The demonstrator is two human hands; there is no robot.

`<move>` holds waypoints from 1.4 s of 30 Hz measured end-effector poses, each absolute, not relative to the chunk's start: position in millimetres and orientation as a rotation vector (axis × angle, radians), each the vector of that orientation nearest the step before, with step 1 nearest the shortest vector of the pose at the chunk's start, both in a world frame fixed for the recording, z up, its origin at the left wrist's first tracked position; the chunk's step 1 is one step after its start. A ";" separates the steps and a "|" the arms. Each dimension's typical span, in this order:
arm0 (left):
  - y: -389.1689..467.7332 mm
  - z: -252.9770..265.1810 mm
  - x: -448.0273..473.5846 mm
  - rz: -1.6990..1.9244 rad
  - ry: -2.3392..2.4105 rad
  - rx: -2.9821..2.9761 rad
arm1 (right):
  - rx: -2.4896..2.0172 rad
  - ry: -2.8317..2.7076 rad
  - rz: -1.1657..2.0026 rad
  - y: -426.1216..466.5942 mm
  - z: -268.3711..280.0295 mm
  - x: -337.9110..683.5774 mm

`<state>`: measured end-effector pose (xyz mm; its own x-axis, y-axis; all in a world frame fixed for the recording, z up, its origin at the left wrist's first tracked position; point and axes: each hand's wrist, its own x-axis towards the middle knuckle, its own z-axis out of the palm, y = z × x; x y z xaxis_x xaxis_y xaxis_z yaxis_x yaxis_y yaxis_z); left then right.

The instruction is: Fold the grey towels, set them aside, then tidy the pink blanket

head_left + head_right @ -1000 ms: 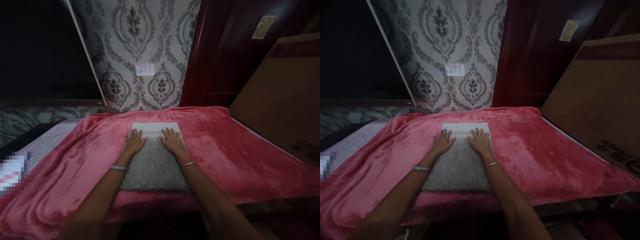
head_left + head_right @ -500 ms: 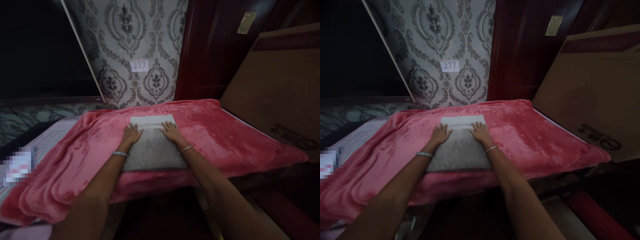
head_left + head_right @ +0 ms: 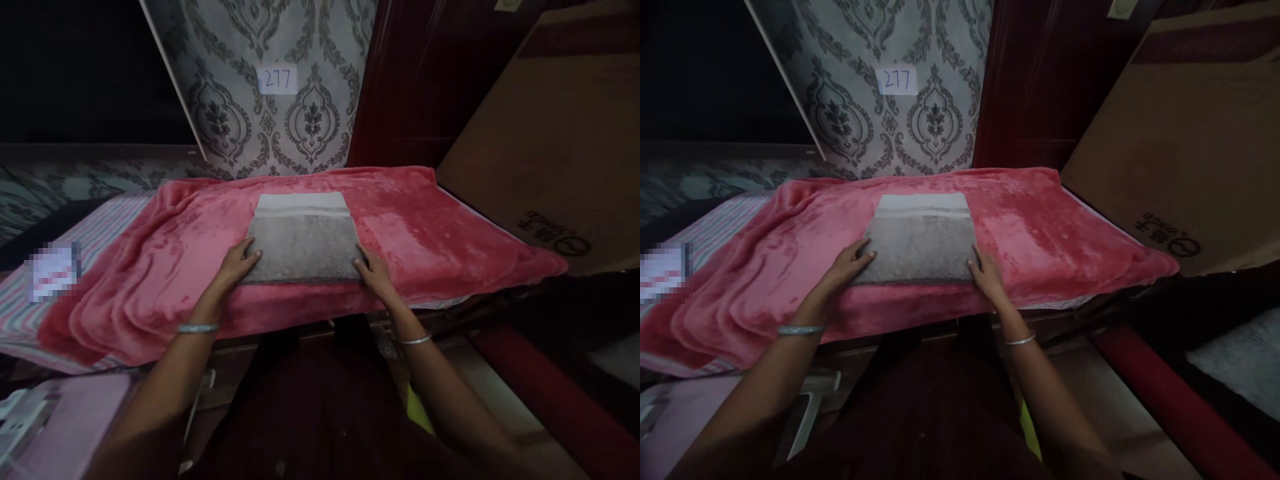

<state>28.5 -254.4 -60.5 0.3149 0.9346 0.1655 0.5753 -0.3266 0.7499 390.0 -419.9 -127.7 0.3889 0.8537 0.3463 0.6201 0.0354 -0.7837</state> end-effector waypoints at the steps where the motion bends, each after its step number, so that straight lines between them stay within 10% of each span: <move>1: -265.0 -61.8 25.1 0.908 1.283 1.868 | -1.637 -1.276 0.317 -427.1 -127.2 383.1; 21: -365.6 -41.1 33.6 1.065 0.868 0.415 | -0.823 -0.253 1.310 -466.3 -88.8 285.0; 42: -391.4 -58.3 56.9 0.915 0.785 0.517 | -0.798 -0.096 1.367 -424.8 -65.9 241.4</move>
